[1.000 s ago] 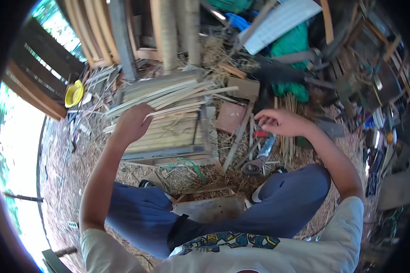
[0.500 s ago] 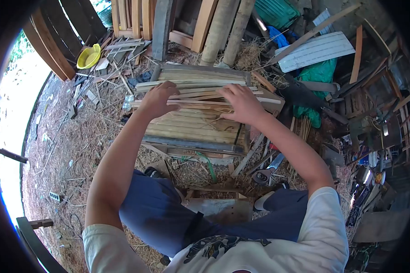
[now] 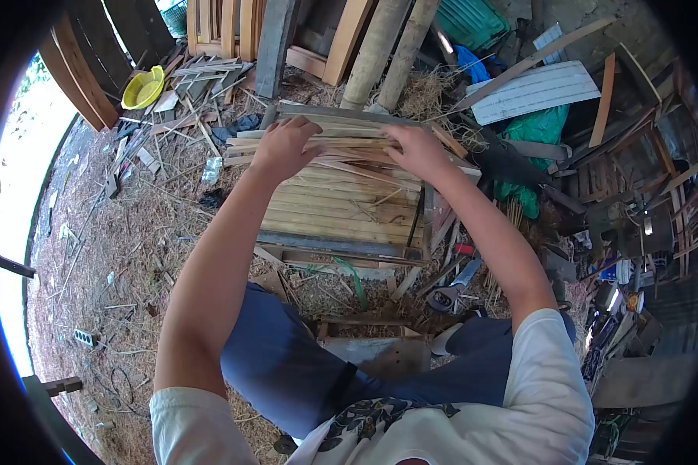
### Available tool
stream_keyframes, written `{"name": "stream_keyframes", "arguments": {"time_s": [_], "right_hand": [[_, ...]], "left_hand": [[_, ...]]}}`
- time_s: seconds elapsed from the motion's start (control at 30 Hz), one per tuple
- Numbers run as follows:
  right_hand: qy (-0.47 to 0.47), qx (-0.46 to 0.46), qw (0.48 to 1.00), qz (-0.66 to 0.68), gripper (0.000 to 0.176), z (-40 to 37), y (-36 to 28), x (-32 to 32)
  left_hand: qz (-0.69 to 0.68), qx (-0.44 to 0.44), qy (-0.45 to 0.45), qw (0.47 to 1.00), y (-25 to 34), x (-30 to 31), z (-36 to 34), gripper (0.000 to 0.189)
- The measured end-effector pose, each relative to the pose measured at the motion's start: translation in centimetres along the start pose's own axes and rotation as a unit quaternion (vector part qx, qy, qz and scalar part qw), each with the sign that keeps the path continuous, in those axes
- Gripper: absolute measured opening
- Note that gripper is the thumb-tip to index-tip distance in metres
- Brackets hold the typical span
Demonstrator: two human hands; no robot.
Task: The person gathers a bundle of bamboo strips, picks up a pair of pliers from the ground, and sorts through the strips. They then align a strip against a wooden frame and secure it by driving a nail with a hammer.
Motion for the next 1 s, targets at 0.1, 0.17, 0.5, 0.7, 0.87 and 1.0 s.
{"name": "stream_keyframes", "arguments": {"time_s": [0.1, 0.17, 0.5, 0.7, 0.87, 1.0], "right_hand": [[-0.050, -0.050, 0.997, 0.015, 0.040, 0.5, -0.1, -0.5], [-0.021, 0.003, 1.000, -0.015, 0.053, -0.5, -1.2, -0.4], [-0.065, 0.078, 0.991, -0.086, 0.110, 2.1, 0.9, -3.7], [-0.167, 0.053, 0.982, -0.075, 0.096, 5.0, 0.4, -3.8], [-0.173, 0.060, 0.981, -0.071, 0.072, 5.5, 0.0, -4.4], [-0.207, 0.028, 0.976, -0.059, 0.054, 5.7, -1.1, -4.0]], "left_hand": [[0.028, -0.022, -0.036, 0.999, 0.0, -0.5, -0.4, 0.051], [0.059, 0.006, -0.078, 0.995, -0.7, -1.4, -0.6, 0.060], [0.094, 0.020, 0.030, 0.995, -1.2, -1.9, 0.3, 0.049], [0.126, 0.081, 0.044, 0.988, -0.8, -0.7, 1.0, 0.049], [0.111, 0.085, 0.061, 0.988, -1.8, 0.3, 0.6, 0.065], [0.115, 0.100, 0.077, 0.985, -2.2, 1.9, 0.5, 0.087]]}}
Point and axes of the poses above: each hand's wrist, its own z-axis towards the middle knuckle, its own x-axis out of the back of the hand, y = z × x, the point moved 1 cm from there along z, towards the middle knuckle, and after that the axes turned 13 degrees about y, right-handed, at the moved point
